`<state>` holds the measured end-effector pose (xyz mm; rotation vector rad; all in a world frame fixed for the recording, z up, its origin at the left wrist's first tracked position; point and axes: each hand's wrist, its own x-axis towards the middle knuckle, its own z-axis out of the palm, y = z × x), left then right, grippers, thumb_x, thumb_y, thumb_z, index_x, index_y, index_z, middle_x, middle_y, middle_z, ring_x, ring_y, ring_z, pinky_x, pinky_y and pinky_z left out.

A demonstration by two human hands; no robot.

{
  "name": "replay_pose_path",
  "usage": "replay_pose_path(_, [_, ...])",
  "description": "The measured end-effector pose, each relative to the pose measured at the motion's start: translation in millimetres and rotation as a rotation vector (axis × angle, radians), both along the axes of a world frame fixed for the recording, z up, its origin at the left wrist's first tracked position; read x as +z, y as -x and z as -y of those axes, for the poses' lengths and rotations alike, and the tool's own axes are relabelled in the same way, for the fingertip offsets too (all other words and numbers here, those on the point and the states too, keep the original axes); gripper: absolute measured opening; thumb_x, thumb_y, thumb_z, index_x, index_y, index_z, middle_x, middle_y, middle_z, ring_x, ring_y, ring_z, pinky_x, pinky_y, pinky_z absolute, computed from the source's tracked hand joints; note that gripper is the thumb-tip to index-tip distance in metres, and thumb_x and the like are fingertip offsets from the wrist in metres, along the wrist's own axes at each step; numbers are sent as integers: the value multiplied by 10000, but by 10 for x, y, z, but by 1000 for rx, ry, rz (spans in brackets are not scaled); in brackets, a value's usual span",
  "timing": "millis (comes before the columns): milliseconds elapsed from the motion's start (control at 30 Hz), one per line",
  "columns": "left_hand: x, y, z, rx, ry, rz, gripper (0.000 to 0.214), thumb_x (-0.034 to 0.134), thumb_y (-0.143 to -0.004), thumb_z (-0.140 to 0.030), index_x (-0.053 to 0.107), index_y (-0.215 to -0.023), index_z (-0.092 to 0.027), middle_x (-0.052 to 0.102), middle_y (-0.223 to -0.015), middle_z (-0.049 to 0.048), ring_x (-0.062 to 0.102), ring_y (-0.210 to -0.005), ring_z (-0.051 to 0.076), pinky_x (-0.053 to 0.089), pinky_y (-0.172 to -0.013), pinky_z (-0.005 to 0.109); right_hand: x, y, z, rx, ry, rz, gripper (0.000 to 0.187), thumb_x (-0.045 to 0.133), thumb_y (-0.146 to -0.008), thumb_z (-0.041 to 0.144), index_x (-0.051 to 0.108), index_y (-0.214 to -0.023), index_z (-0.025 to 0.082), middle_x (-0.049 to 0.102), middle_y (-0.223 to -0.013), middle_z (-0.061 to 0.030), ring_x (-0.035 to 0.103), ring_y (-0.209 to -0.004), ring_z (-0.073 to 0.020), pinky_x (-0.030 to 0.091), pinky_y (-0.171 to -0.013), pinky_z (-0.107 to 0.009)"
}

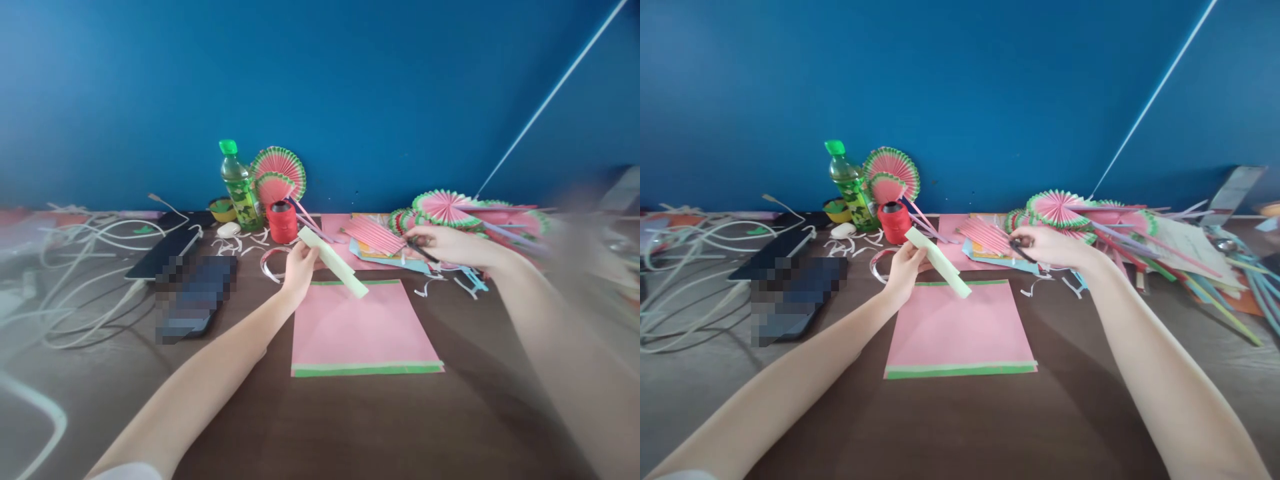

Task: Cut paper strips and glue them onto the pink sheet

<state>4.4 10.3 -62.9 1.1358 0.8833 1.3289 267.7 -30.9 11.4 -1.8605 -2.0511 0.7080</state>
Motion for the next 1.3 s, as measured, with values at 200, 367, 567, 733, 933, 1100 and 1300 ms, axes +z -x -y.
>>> replay_pose_path(200, [-11,15,-33,37,45,112,148,596,-659,-239,520,-754,-154,578,-648,-22,604,-602,116,541,-642,301,37,349,149,362,404,-238,405,448,-788,495,475,-1002,152,448,-597,20,521,-608,-136,394,-557,-252])
replay_pose_path(367, [-1,16,-29,41,68,157,170,618,-639,-236,506,-732,-150,584,-665,-20,610,-609,117,540,-657,309,-75,312,100,405,417,-268,336,412,-820,460,456,-955,156,423,-636,29,490,-564,-106,364,-512,-234])
replay_pose_path(567, [-6,15,-37,59,81,162,162,612,-653,-216,501,-750,-150,579,-666,-22,597,-581,106,535,-664,314,-149,296,75,425,422,-287,361,411,-826,473,465,-1009,165,430,-659,27,468,-577,-96,374,-539,-225])
replay_pose_path(733, [-6,15,-39,67,73,177,117,588,-670,-185,511,-747,-141,566,-648,-29,560,-516,73,538,-640,303,-109,351,97,453,402,-279,349,412,-834,442,468,-1033,161,446,-675,15,455,-589,-96,374,-552,-222])
replay_pose_path(933, [-7,11,-35,57,53,181,145,606,-657,-202,514,-747,-134,556,-599,-36,551,-495,71,541,-618,297,-177,371,63,479,365,-235,387,417,-822,493,448,-1019,162,491,-778,-19,505,-636,-106,380,-537,-219])
replay_pose_path(1100, [-4,7,-31,56,54,185,155,618,-651,-202,523,-753,-134,583,-642,-23,541,-474,61,543,-624,303,-197,428,66,459,352,-263,362,418,-820,495,427,-960,161,472,-733,0,487,-588,-94,359,-495,-218])
replay_pose_path(1300, [10,6,-24,42,75,162,160,615,-656,-197,535,-778,-131,618,-712,9,611,-561,112,546,-647,325,-122,521,114,432,335,-235,360,413,-809,509,425,-892,159,444,-679,18,432,-534,-79,359,-509,-228])
